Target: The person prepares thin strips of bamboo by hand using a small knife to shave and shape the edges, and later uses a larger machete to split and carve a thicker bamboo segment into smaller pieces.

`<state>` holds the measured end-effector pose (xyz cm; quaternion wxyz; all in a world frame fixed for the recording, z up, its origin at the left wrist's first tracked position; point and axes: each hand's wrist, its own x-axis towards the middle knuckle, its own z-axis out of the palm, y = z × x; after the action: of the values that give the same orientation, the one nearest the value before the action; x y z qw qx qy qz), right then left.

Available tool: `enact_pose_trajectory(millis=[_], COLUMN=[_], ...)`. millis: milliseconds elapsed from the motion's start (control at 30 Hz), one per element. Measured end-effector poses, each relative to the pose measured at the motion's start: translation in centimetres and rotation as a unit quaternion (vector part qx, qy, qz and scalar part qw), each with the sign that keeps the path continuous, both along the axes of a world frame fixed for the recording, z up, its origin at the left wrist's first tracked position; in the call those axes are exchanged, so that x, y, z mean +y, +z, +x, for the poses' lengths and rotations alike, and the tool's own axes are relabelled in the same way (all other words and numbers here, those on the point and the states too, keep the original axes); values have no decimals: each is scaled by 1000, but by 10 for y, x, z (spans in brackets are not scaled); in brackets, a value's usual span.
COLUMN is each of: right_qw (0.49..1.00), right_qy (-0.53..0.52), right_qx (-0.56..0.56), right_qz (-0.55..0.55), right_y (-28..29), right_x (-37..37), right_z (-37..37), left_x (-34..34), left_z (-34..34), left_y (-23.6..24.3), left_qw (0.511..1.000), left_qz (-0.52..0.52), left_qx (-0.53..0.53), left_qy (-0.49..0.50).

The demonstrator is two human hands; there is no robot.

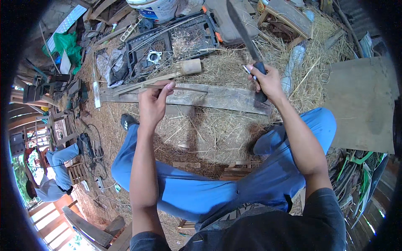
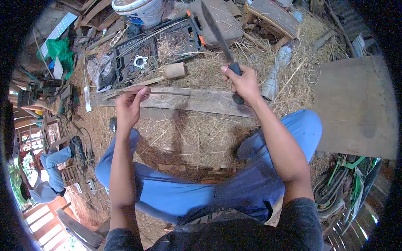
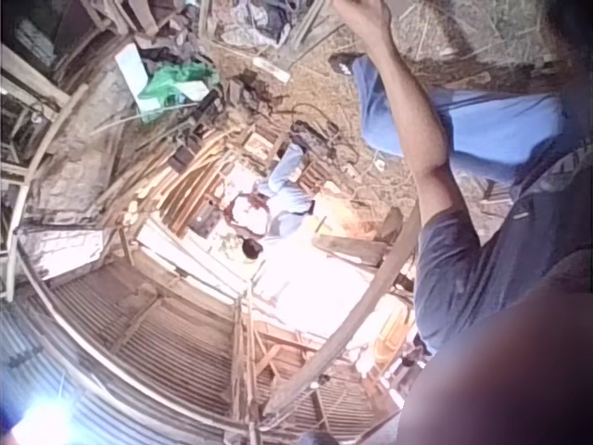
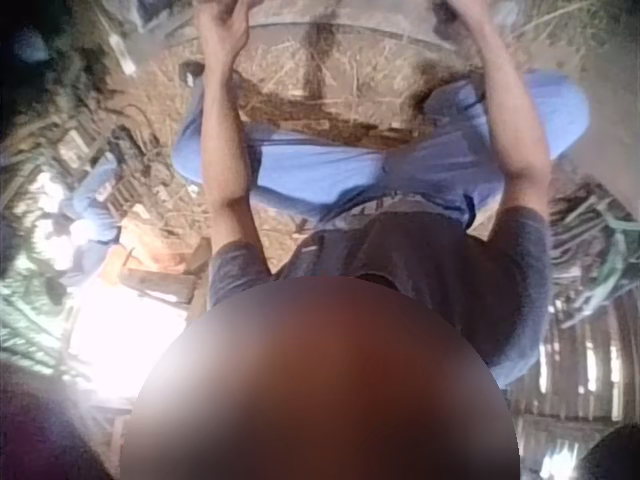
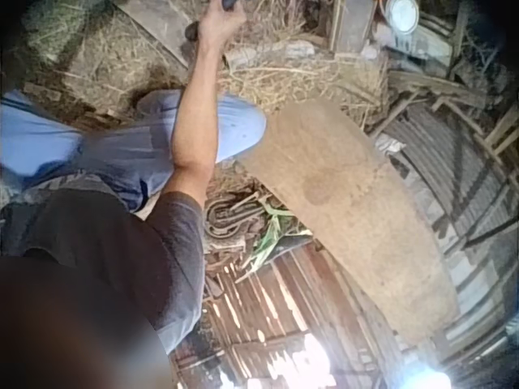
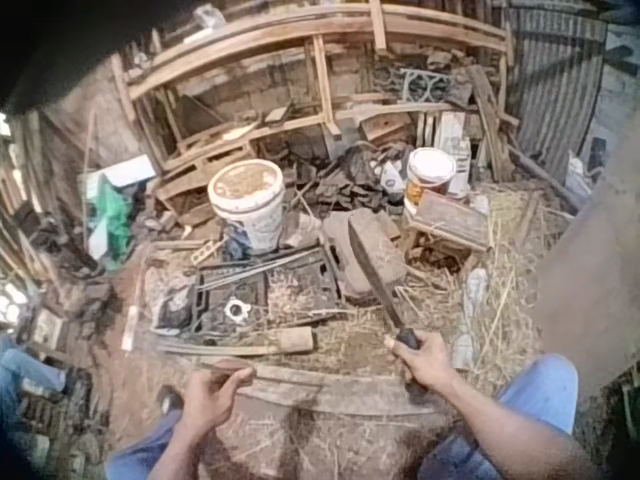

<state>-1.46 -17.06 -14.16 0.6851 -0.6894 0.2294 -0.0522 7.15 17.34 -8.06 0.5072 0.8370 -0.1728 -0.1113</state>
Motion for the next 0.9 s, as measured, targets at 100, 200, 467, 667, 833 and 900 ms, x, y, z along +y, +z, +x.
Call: enact_pose_trajectory(millis=[100, 200, 467, 667, 833, 900], right_qw=[999, 996, 974, 976, 974, 967], right_qy=[7, 41, 139, 173, 152, 156], right_qx=[35, 54, 99, 55, 130, 158], right_qz=[40, 61, -149, -118, -107, -121], right_y=[-2, -18, -49, -38, -68, -72], right_x=[25, 71, 165, 173, 163, 167], right_z=[-12, -29, -71, -79, -83, -81], left_x=[-1, 1, 0, -1, -4, -6], left_z=[-7, -10, -29, -47, -37, -30], left_y=[0, -4, -2, -6, -18, -16], left_qw=[1000, 997, 999, 994, 990, 989], left_qz=[10, -3, 33, 42, 28, 45], left_qx=[-22, -69, -41, -91, -135, -133], left_qy=[18, 29, 11, 33, 39, 38])
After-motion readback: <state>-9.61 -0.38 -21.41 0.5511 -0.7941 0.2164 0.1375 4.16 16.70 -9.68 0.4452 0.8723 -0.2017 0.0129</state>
